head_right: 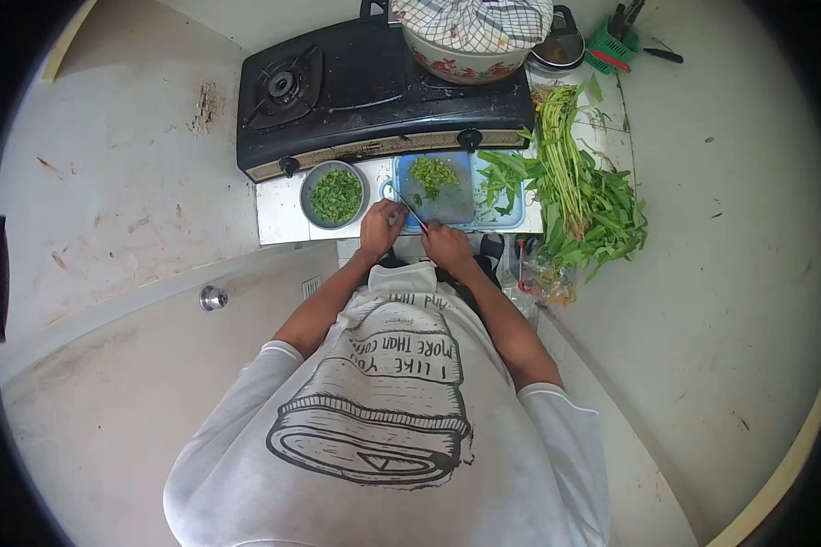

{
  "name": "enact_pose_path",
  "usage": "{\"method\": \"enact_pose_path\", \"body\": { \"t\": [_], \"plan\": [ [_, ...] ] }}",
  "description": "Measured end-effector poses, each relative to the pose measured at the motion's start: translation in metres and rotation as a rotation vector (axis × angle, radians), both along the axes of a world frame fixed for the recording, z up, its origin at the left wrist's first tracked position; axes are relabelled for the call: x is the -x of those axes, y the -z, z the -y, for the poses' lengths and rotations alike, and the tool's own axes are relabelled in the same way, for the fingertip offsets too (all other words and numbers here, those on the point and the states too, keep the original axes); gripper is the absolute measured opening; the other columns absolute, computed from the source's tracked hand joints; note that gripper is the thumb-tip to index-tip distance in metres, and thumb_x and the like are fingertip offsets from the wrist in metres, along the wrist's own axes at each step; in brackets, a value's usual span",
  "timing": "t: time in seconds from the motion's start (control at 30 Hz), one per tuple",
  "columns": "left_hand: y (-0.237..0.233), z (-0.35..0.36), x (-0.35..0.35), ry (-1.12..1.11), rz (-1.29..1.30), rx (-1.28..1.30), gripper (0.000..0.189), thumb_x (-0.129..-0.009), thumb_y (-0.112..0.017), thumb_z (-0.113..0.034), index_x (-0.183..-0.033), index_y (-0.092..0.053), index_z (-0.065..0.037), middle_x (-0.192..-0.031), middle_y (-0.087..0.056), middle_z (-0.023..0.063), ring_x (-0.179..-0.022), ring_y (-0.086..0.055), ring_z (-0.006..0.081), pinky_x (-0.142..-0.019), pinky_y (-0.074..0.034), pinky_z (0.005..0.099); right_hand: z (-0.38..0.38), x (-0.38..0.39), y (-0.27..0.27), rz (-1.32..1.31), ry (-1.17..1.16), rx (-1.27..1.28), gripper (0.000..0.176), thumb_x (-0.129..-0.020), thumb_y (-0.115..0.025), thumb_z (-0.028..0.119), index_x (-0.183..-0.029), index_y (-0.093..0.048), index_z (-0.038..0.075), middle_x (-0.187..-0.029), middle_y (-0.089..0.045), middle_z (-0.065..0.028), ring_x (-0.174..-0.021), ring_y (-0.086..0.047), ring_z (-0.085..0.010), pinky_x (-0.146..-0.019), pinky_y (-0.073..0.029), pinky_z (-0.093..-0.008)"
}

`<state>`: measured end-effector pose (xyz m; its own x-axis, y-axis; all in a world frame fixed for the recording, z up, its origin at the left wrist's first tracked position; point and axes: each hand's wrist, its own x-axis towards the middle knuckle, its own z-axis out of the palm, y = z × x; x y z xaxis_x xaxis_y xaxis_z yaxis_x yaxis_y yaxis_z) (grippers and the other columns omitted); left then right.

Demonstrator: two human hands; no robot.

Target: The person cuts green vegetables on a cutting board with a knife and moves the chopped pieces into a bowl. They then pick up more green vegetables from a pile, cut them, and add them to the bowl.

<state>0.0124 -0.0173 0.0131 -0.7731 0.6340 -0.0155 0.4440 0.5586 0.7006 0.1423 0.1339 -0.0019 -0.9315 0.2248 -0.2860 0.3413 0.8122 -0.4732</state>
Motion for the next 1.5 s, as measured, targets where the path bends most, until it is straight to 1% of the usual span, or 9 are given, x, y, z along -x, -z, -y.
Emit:
{"method": "enact_pose_path", "body": {
  "t": [0.13, 0.23, 0.37, 0.53, 0.73, 0.97, 1.27, 1.43, 1.5],
  "plan": [
    [0.003, 0.001, 0.0, 0.0, -0.063, -0.011, 0.009, -0.09, -0.072, -0.014, -0.095, -0.078, -0.01, -0.092, -0.07, 0.0082, -0.09, -0.067, 0.03, -0.081, -0.054, 0.0416, -0.004, -0.005, -0.001, 0.022, 0.022, 0.031, 0.04, -0.101, -0.056, 0.036, -0.107, -0.062, -0.003, -0.075, -0.071, -0.027, -0.072, -0.071, -0.0472, -0.07, -0.058, -0.0576],
    [0.004, 0.001, 0.001, -0.019, 0.066, -0.013, 0.009, -0.09, -0.072, -0.014, -0.095, -0.078, -0.01, -0.091, -0.07, 0.0086, -0.086, -0.067, 0.0302, -0.078, -0.054, 0.0419, -0.005, -0.006, -0.003, 0.019, 0.008, 0.028, 0.041, -0.101, -0.056, 0.036, -0.107, -0.062, -0.004, -0.073, -0.07, -0.0273, -0.07, -0.071, -0.0482, -0.069, -0.058, -0.0577],
    [0.013, 0.001, 0.002, -0.009, 0.013, -0.033, 0.008, -0.089, -0.071, -0.013, -0.094, -0.077, -0.009, -0.089, -0.069, 0.0091, -0.083, -0.067, 0.0306, -0.076, -0.054, 0.0422, -0.004, -0.01, -0.01, 0.003, -0.026, 0.021, 0.041, -0.1, -0.057, 0.036, -0.106, -0.062, -0.004, -0.072, -0.069, -0.0273, -0.068, -0.071, -0.0483, -0.068, -0.059, -0.057],
    [0.014, 0.001, 0.003, 0.001, -0.028, -0.068, 0.007, -0.088, -0.071, -0.012, -0.092, -0.075, -0.008, -0.088, -0.069, 0.0089, -0.081, -0.066, 0.0304, -0.074, -0.053, 0.0426, -0.002, -0.008, 0.0, -0.022, -0.051, -0.002, 0.039, -0.1, -0.057, 0.035, -0.103, -0.063, -0.004, -0.072, -0.07, -0.0271, -0.067, -0.071, -0.0471, -0.067, -0.059, -0.0558],
    [0.006, 0.0, 0.001, -0.023, 0.056, -0.035, 0.007, -0.086, -0.072, -0.01, -0.092, -0.074, -0.007, -0.088, -0.068, 0.0097, -0.086, -0.067, 0.0318, -0.078, -0.054, 0.0433, 0.0, 0.003, -0.001, -0.001, -0.021, 0.02, 0.04, -0.101, -0.056, 0.036, -0.103, -0.063, -0.003, -0.074, -0.07, -0.0271, -0.069, -0.071, -0.0472, -0.07, -0.059, -0.057],
    [0.01, 0.002, 0.003, 0.025, -0.054, -0.027, 0.007, -0.088, -0.072, -0.012, -0.092, -0.075, -0.007, -0.088, -0.068, 0.0109, -0.086, -0.067, 0.0341, -0.079, -0.054, 0.0444, -0.004, -0.006, -0.002, 0.021, -0.001, 0.027, 0.04, -0.101, -0.057, 0.038, -0.105, -0.063, -0.002, -0.075, -0.07, -0.0277, -0.074, -0.072, -0.0478, -0.071, -0.058, -0.0586],
    [0.007, 0.003, 0.002, 0.035, -0.087, 0.004, 0.009, -0.09, -0.072, -0.014, -0.093, -0.075, -0.006, -0.09, -0.068, 0.0119, -0.086, -0.067, 0.0345, -0.078, -0.053, 0.0451, -0.001, -0.013, -0.002, -0.072, -0.076, -0.013, 0.038, -0.099, -0.059, 0.033, -0.101, -0.064, -0.004, -0.071, -0.069, -0.0267, -0.066, -0.071, -0.0457, -0.065, -0.059, -0.0549],
    [0.006, 0.004, -0.001, 0.028, -0.097, -0.026, 0.01, -0.089, -0.073, -0.014, -0.094, -0.076, -0.006, -0.093, -0.07, 0.0115, -0.087, -0.068, 0.0337, -0.079, -0.054, 0.044, 0.002, -0.006, 0.0, -0.051, -0.046, 0.003, 0.037, -0.099, -0.058, 0.033, -0.099, -0.063, -0.005, -0.069, -0.069, -0.0261, -0.066, -0.072, -0.0432, -0.064, -0.06, -0.0532],
    [0.005, 0.005, -0.002, 0.015, -0.049, -0.011, 0.01, -0.089, -0.073, -0.014, -0.095, -0.076, -0.006, -0.094, -0.07, 0.0114, -0.087, -0.068, 0.0335, -0.079, -0.054, 0.0437, 0.002, -0.003, -0.002, -0.041, -0.046, 0.005, 0.037, -0.099, -0.057, 0.033, -0.1, -0.063, -0.004, -0.069, -0.069, -0.0258, -0.066, -0.072, -0.0428, -0.063, -0.06, -0.0531]
  ]
}}
